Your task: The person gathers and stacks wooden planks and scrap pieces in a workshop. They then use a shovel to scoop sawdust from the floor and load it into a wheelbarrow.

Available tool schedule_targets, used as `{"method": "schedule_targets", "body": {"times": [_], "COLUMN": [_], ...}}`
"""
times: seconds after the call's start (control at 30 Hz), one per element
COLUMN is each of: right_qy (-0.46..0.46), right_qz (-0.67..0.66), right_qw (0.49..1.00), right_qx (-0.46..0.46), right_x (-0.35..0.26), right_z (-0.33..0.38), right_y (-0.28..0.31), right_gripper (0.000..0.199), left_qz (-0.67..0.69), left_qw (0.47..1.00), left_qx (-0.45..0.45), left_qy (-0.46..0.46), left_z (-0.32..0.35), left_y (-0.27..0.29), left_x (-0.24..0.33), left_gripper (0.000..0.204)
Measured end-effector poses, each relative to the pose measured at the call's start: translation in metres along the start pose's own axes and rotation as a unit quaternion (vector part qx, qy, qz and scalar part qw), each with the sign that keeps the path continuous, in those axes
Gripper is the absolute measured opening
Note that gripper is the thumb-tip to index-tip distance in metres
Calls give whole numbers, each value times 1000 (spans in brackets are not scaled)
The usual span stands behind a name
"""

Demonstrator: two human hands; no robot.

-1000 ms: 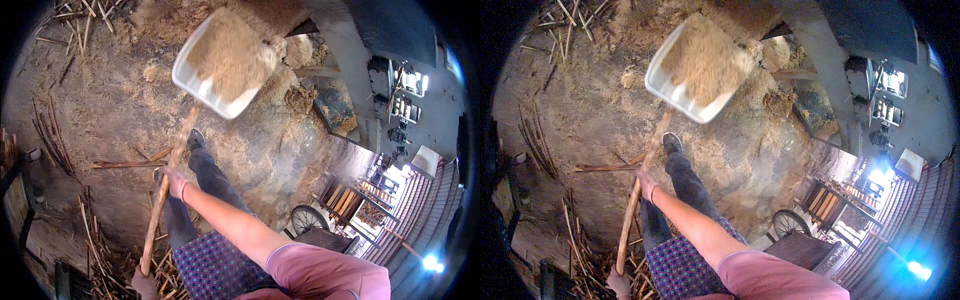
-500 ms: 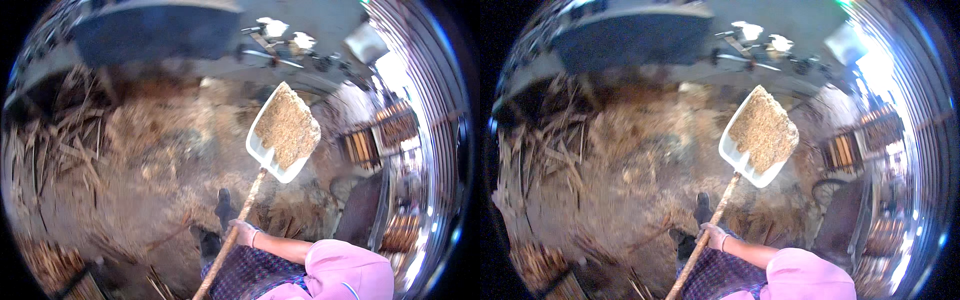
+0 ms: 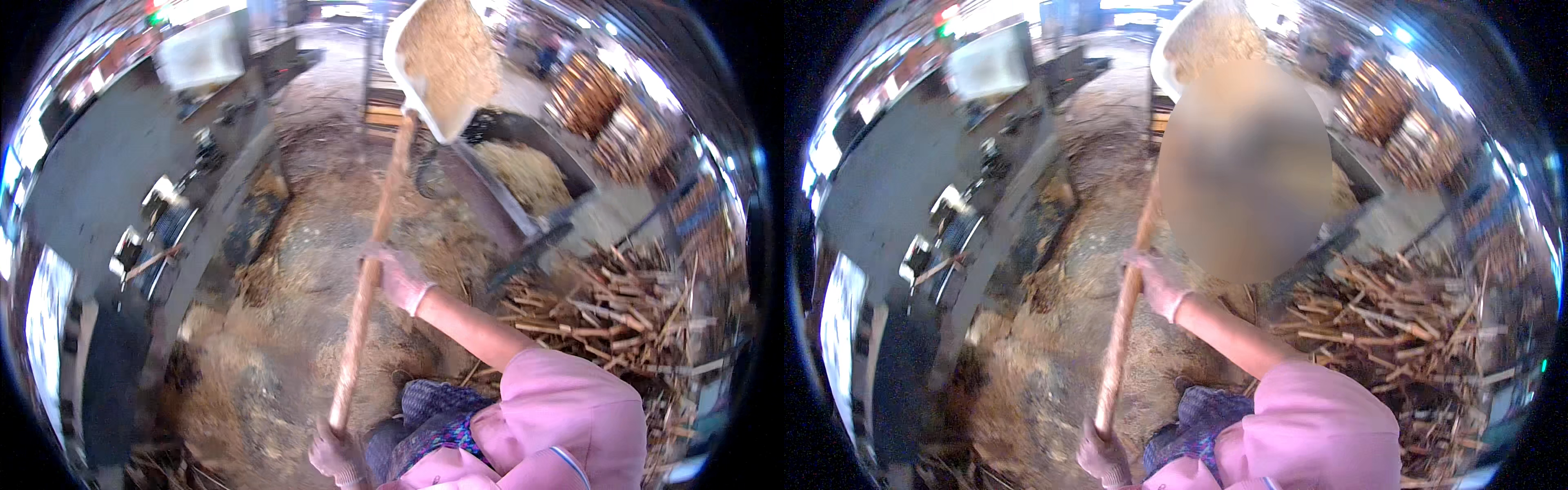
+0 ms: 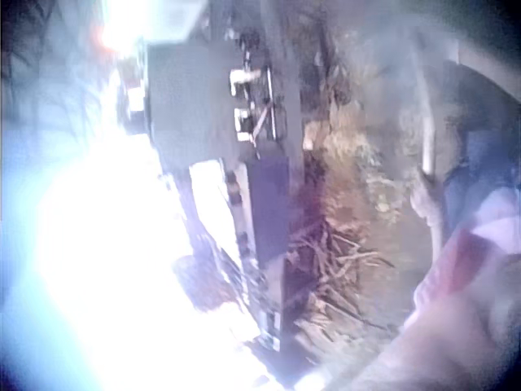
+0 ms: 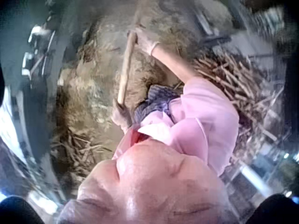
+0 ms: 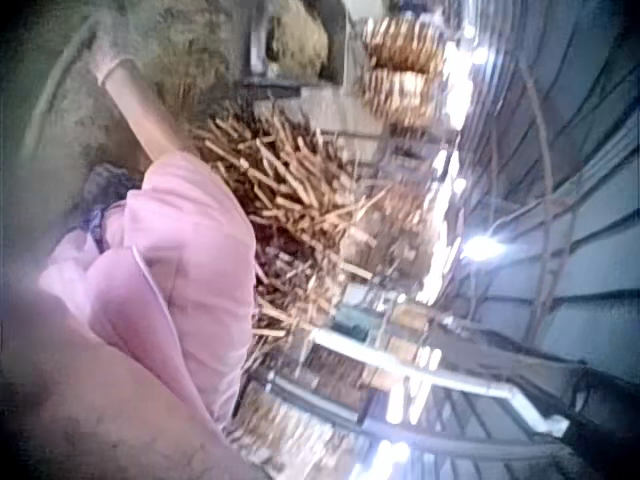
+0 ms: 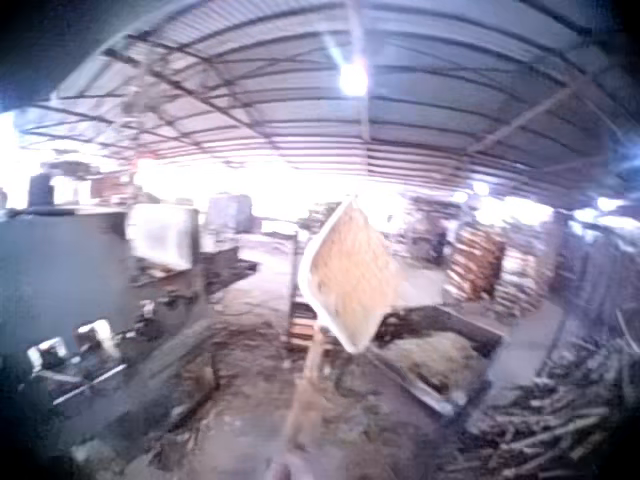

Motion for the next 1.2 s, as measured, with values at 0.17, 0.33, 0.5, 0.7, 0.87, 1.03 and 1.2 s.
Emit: {"method": "schedule_targets", "body": {"times": [0.17, 0.33, 0.5, 0.7, 0.87, 1.03, 1.2], "right_qy": [-46, -42, 39, 75, 34, 80, 201], "right_qz": [-99, -233, -459, -432, -19, 387, 456], "right_qw": [993, 971, 881, 887, 999, 859, 553], "right_qx": [46, -9, -108, -147, -24, 325, 668], "right_x": [-1, -36, -126, -132, -114, -167, -216], "right_z": [25, -4, -63, -154, -177, -86, -19], "right_y": [25, 80, 127, 112, 146, 205, 314], "right_gripper": [16, 19, 20, 30, 44, 51, 62], "left_qz": [-8, 19, 132, 59, -152, -163, -228], "left_qw": [973, 939, 912, 879, 877, 854, 889], "left_qx": [96, -6, 144, 189, 175, 253, 108], "left_qy": [-209, -344, -361, -435, -421, -424, -382], "left_z": [-131, -177, -204, -275, -360, -503, -645], "left_y": [35, 63, 71, 60, 38, 35, 24], "left_x": [141, 244, 259, 310, 335, 319, 371], "left_gripper": [52, 59, 68, 71, 64, 54, 51]}}
Point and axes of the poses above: each hand's wrist, its own z-axis away from the middle knuckle, its own y-axis out of the back of the hand, x = y × z, the point moved 4 cm from there along -z, towards the middle knuckle, and after that the axes turned 5 degrees about -y, right-handed, at the moved point
